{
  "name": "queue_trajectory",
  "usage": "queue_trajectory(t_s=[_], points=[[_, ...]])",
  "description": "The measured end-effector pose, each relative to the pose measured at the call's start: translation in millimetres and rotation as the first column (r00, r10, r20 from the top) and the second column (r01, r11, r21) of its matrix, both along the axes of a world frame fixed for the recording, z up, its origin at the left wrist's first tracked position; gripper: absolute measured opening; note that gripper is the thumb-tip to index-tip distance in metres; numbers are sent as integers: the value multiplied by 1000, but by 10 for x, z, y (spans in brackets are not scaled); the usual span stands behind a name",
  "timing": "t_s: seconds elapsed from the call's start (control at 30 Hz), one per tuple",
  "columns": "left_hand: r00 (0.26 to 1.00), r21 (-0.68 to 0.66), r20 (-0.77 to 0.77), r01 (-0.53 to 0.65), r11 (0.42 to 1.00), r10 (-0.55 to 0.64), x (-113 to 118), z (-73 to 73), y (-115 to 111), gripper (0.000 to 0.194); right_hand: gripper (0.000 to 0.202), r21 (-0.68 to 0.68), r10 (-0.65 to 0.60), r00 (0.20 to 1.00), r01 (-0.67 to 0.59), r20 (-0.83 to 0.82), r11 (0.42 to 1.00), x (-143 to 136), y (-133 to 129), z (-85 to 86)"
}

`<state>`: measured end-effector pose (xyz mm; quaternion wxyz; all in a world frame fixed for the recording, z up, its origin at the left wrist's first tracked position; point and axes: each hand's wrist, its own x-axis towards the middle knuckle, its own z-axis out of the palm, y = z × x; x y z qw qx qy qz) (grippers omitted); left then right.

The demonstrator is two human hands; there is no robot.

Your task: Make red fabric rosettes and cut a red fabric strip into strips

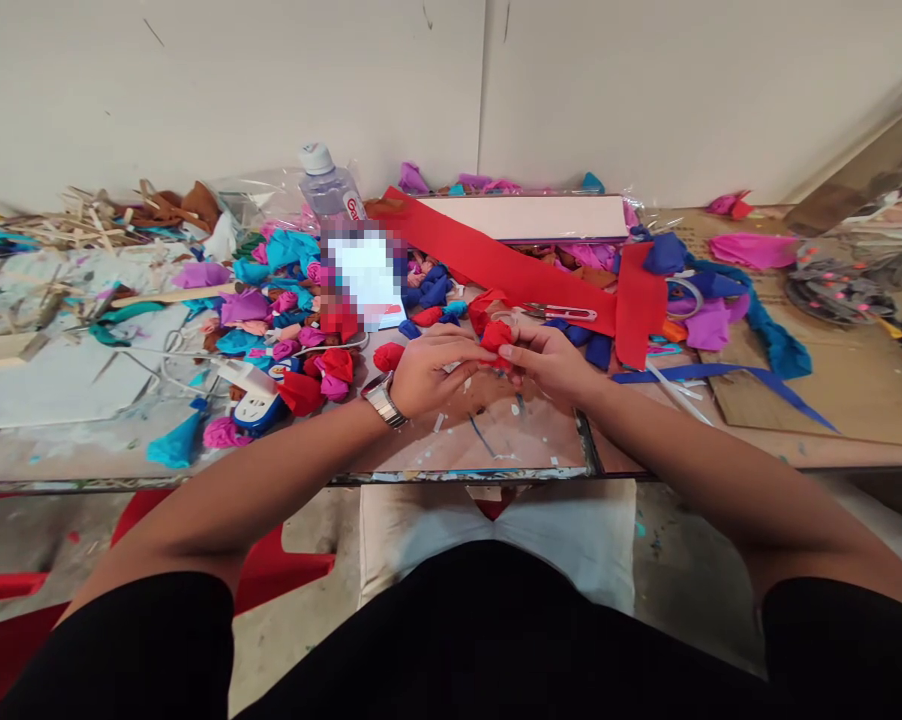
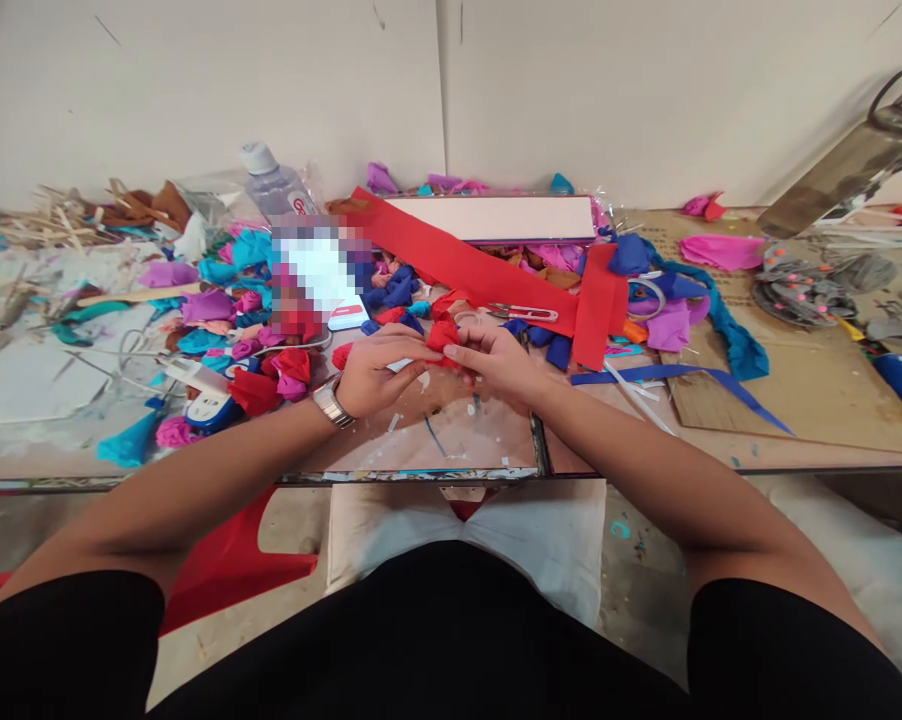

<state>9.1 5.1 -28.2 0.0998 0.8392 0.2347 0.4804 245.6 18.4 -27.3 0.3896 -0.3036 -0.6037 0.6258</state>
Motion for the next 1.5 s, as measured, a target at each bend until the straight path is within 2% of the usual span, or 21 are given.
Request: queue_trajectory(t_s=[0.13,0.23,0.3,0.37,0.47,0.7,0.9,1.13,1.3,1.5], points=[[995,-87,101,-8,996,17,28,25,-21,12,42,79,-61,993,69,-96,995,-14,-46,11],[985,-182,163,-17,983,47,38,6,-22,13,34,232,-90,987,119,-131,965,-3,-85,3],[979,-223,196,-2,975,47,43,-15,-18,13,27,387,-102,991,126,-83,914,18,-93,-7],[974,-244,224,20,970,36,50,-30,-15,13,23,540,-138,990,109,14,835,45,-85,-13],[968,-257,251,47,965,19,63,-35,-15,10,20,668,-225,968,97,108,738,74,-65,-13],[975,-270,224,50,962,12,62,-20,-25,15,16,721,-288,952,125,106,681,81,-66,18],[978,-274,209,39,961,20,47,-52,-29,17,26,669,-291,944,118,153,734,106,-81,60],[986,-272,164,3,962,43,36,-28,-25,19,26,675,-274,950,106,147,730,92,-110,143],[990,-238,135,0,971,33,38,2,-52,21,16,725,-305,947,139,103,675,106,-112,133],[987,-224,158,12,975,24,61,7,-78,22,18,752,-339,931,126,135,647,126,-121,133]])
